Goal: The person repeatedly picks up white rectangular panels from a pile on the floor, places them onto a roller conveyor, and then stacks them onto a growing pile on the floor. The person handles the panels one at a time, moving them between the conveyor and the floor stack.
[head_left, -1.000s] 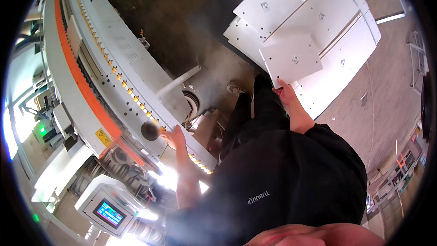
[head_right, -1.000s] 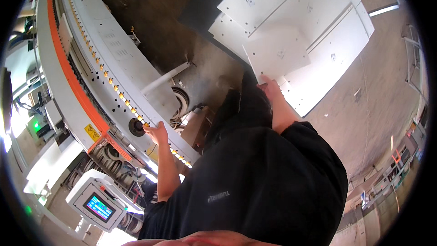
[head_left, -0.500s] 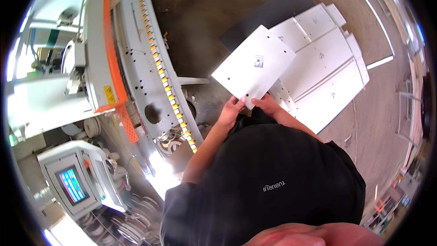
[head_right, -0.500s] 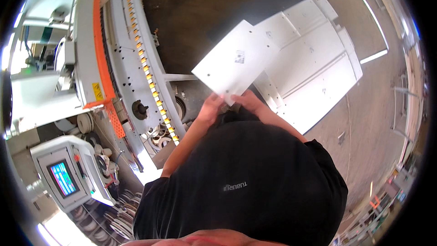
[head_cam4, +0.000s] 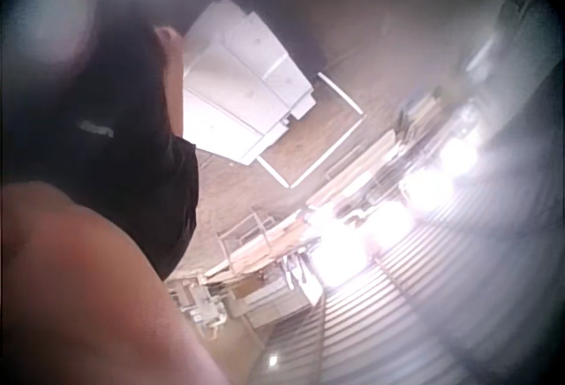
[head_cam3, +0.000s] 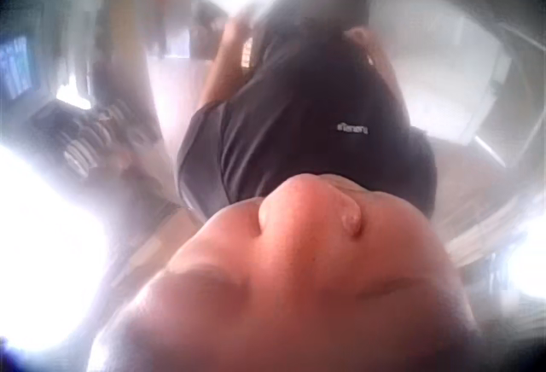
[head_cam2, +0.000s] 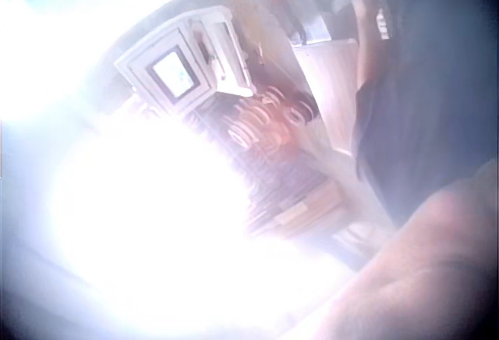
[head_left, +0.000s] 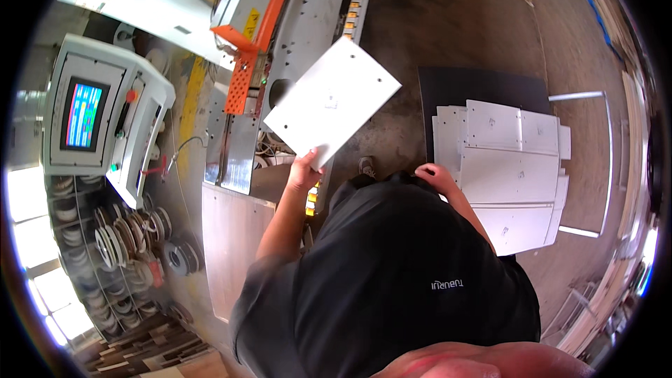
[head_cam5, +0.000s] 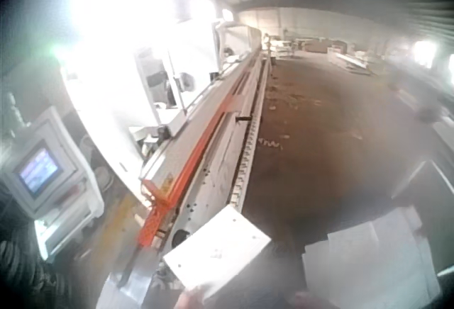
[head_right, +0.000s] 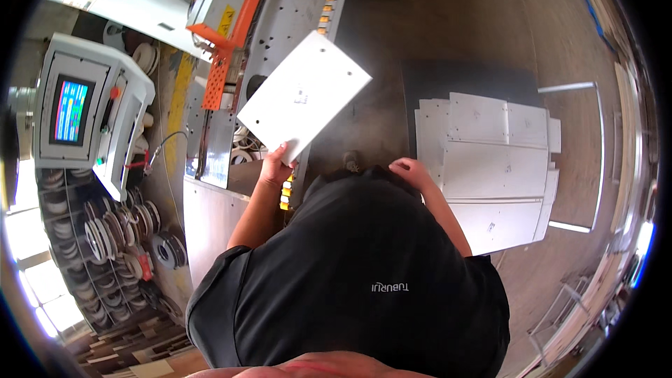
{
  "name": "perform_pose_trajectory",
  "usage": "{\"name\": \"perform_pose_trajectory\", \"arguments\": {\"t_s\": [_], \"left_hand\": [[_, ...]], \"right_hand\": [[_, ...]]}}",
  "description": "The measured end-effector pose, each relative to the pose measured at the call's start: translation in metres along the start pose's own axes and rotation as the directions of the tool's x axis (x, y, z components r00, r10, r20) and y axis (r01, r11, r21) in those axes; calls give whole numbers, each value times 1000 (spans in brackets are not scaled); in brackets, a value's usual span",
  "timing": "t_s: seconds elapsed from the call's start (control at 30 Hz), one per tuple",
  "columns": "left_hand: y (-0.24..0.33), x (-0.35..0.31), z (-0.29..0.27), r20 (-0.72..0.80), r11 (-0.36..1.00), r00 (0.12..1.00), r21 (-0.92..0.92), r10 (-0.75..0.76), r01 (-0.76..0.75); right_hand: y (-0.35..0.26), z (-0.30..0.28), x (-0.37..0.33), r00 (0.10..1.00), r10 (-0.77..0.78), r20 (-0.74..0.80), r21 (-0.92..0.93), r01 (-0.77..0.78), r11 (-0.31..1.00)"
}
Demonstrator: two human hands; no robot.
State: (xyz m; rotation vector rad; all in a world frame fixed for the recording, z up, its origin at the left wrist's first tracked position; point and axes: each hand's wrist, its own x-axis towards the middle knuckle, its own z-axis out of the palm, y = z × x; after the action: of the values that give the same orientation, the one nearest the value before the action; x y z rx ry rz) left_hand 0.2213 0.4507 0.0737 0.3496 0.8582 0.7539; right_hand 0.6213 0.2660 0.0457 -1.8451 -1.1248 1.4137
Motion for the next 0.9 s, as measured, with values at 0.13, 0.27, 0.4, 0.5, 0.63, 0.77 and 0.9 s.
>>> {"name": "perform_pose_trajectory", "arguments": {"t_s": [0.13, 0.27, 0.4, 0.5, 0.63, 0.77, 0.9], "left_hand": [[8, -8, -56, -108, 978, 986, -152, 130, -146], [5, -1, -114, -282, 918, 947, -314, 152, -241], [19, 5, -127, -398, 865, 897, -363, 193, -347], [42, 12, -109, -650, 787, 741, -365, 167, -497], [60, 31, -101, -736, 769, 662, -337, 144, -543], [70, 57, -94, -756, 778, 634, -298, 162, -553], [89, 95, -64, -718, 778, 684, -352, 133, -521]], "right_hand": [[31, 1, -3, 997, 73, 10, -84, -72, 994], [38, 3, 1, 990, 130, 52, -130, -122, 984], [45, 0, 11, 988, 140, 72, -189, -124, 974], [50, -2, 14, 974, 216, 65, -167, -203, 965], [69, -1, 13, 987, 161, -9, -175, -160, 971], [72, 2, -3, 970, 239, -47, -138, -243, 960], [82, -2, -20, 937, 316, -147, -22, -323, 946]]}}
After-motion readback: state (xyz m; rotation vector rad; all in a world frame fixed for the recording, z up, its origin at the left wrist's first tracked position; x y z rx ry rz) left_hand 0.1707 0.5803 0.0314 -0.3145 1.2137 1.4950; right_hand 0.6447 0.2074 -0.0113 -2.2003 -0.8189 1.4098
